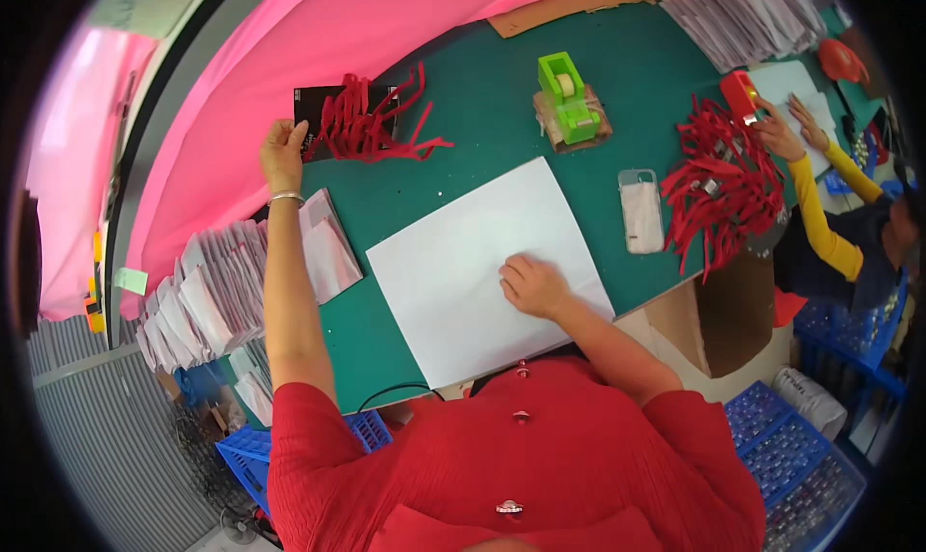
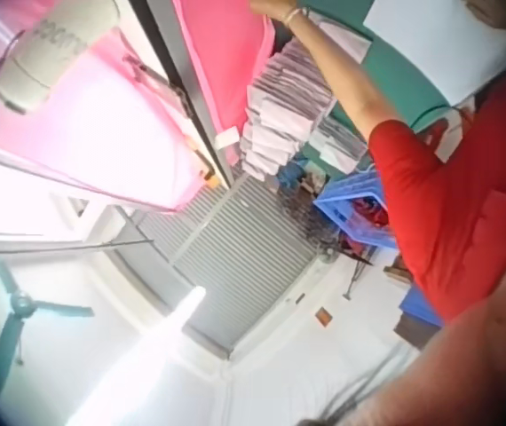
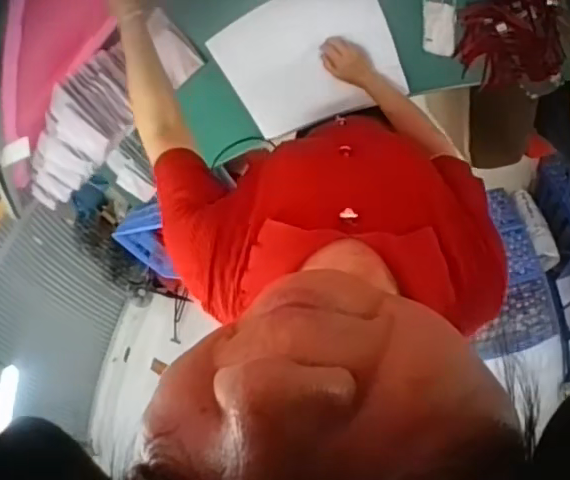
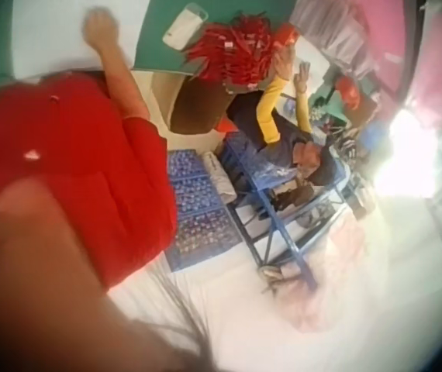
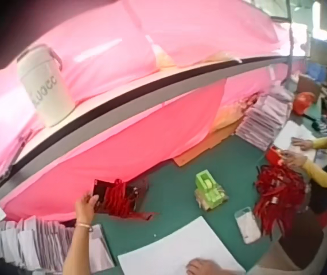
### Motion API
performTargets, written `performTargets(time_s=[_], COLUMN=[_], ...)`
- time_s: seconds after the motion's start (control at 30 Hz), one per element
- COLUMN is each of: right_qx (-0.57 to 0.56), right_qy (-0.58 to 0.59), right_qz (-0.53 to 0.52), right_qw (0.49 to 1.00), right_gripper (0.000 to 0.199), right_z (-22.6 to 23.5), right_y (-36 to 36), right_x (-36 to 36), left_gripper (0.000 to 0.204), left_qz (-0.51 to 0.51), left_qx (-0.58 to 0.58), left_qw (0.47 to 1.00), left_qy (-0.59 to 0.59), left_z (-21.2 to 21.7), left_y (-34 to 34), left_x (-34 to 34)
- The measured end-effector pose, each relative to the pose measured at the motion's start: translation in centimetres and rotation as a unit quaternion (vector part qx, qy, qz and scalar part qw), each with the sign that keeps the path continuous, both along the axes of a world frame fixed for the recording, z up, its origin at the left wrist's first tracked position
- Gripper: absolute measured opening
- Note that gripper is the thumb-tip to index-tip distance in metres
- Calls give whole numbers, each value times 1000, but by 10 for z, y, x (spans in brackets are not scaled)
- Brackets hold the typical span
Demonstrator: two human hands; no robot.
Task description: The person packages ribbon cards by placing each one onto tissue paper, wrapping and folding the paper around it, securing it with tape from a dispenser, and stacking the wrapped packages on the table.
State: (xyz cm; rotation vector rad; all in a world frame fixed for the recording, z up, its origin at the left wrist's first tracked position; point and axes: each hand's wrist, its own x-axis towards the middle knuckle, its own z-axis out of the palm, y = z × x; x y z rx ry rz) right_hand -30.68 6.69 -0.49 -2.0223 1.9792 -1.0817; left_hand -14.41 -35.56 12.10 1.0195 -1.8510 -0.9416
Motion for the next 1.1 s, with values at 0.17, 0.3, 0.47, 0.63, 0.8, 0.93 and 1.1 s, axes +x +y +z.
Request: performTargets(time_s=[0.17,0.3,0.47,0.63,0.8,0.93,1.1], right_qx=[-29,42,-19,-80,-116,46,-51], right_qy=[-8,-150,-363,-336,-197,-163,-199], right_qz=[-13,-27,-65,60,57,52,65], right_qw=[999,987,929,937,972,984,977], right_gripper=[17,21,48,82,107,119,129], right_z=[-7,2,103,222,227,182,213], right_y=[10,9,-29,-63,-69,-39,-25], right_x=[0,2,-1,13,27,8,-12], left_gripper=[18,21,21,20,21,19,17], left_qz=[-28,-113,-115,-66,-73,-78,-98], left_qx=[-122,-49,-62,-163,-144,-108,-105], left_qw=[968,971,962,933,954,972,971], left_qy=[-219,-204,-242,-313,-254,-195,-189], left_z=[126,178,199,219,223,224,228], left_y=[76,126,182,258,280,271,290], left_x=[-10,9,24,1,-11,-1,-10])
